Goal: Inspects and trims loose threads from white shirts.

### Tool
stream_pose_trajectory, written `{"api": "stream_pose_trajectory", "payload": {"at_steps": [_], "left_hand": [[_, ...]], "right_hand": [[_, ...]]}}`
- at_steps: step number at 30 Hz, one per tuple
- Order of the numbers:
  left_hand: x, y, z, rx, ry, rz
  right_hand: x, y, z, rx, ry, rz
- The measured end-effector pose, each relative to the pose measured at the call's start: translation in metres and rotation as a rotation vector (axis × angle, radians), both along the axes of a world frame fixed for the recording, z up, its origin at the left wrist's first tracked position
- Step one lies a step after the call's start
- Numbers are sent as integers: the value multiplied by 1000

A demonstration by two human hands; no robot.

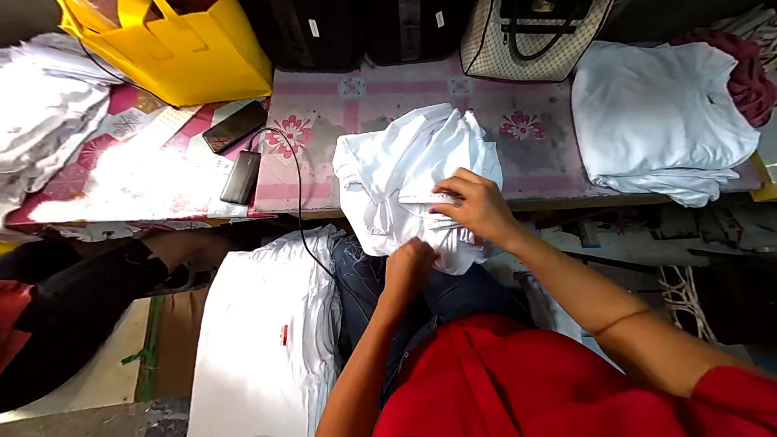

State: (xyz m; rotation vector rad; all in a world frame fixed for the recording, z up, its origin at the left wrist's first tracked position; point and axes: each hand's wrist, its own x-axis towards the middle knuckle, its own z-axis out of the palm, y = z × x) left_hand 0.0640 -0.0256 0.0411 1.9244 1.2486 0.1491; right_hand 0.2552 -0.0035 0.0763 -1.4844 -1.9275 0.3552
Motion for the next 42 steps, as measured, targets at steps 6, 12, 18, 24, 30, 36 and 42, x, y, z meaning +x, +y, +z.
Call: {"api": "stream_pose_trajectory", "payload": {"at_steps": [6,12,18,24,30,36,42], "left_hand": [[51,39,-39,598,-280,579],[43,30,-65,795,-413,394],[-26,-13,-59,385,-162,210],[-16,-4,-28,368,-296,252],[34,13,-63,630,-368,343],[25,5,-50,599,-414,397],[26,4,-52,653,-458,425]], "right_hand": [[-25,43,-25,122,-260,-18],[47,-3,-9,412,67,-118],[78,-58,-37,-227,139,-396],[26,-49,16,-759,769,-182],[3,-26,-2,-998,642,-136],[5,-22,-8,-1101,645,-94],[-3,-14,-14,-1085,701,-136]]}}
